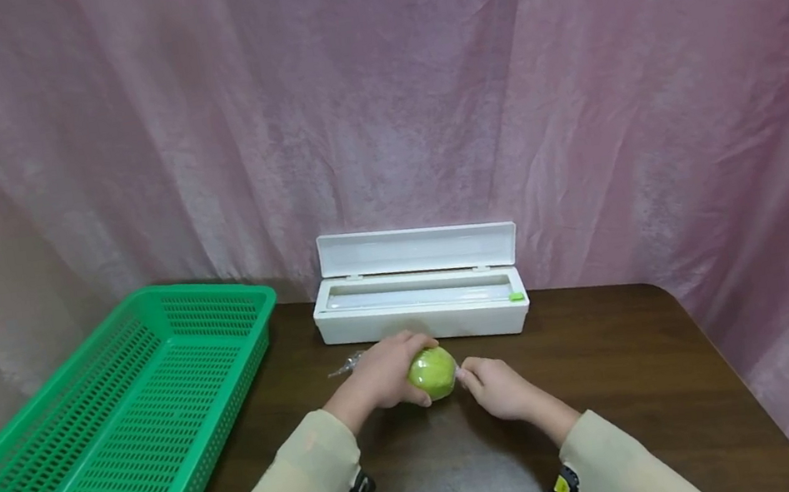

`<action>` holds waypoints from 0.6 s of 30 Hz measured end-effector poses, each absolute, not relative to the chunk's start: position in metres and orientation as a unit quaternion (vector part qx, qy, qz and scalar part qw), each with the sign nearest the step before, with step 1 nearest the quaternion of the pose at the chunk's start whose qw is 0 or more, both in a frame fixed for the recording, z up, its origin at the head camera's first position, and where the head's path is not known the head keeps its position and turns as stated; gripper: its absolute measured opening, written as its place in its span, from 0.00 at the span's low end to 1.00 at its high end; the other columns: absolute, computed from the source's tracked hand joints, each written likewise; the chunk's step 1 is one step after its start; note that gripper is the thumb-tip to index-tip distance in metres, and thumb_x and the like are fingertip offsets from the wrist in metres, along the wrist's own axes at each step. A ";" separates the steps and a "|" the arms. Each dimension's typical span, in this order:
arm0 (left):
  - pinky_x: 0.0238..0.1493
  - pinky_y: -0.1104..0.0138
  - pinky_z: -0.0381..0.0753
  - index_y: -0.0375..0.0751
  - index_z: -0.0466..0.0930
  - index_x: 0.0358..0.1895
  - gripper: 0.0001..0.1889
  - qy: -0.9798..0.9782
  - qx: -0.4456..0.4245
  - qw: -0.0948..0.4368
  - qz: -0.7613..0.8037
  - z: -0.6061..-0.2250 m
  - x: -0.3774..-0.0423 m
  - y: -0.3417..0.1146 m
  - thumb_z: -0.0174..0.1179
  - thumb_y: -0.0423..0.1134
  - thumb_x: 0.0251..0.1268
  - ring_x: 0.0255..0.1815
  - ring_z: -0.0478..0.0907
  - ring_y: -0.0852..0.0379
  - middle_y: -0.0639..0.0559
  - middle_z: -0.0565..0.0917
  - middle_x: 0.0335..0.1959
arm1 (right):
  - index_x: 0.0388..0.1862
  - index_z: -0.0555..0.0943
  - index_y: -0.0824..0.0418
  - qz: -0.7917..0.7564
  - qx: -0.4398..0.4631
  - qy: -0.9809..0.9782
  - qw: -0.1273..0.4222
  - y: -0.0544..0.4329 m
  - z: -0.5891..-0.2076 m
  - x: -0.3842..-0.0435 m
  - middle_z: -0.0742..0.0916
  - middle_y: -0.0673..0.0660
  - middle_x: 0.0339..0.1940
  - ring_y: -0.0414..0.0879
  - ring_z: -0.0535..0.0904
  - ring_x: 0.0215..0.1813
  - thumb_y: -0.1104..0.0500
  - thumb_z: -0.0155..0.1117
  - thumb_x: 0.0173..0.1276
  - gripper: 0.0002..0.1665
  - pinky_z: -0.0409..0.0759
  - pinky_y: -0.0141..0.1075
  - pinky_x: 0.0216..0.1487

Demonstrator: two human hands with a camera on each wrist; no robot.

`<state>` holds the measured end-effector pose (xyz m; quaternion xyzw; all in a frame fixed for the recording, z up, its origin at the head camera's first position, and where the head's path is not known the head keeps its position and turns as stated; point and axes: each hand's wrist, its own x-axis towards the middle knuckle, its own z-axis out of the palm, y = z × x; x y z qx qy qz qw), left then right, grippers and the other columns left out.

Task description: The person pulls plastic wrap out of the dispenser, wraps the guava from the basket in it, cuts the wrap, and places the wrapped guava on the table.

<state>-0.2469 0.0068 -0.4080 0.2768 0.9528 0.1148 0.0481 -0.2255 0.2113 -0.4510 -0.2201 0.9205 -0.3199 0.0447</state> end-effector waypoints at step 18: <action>0.48 0.60 0.77 0.60 0.69 0.64 0.41 0.956 0.280 0.036 0.082 -0.408 -0.242 0.009 0.76 0.53 0.39 0.55 0.73 0.53 0.56 0.74 0.59 | 0.26 0.78 0.65 -0.477 -0.023 0.873 0.098 0.197 -0.445 -0.223 0.79 0.53 0.19 0.42 0.74 0.23 0.59 0.52 0.65 0.12 0.72 0.33 0.23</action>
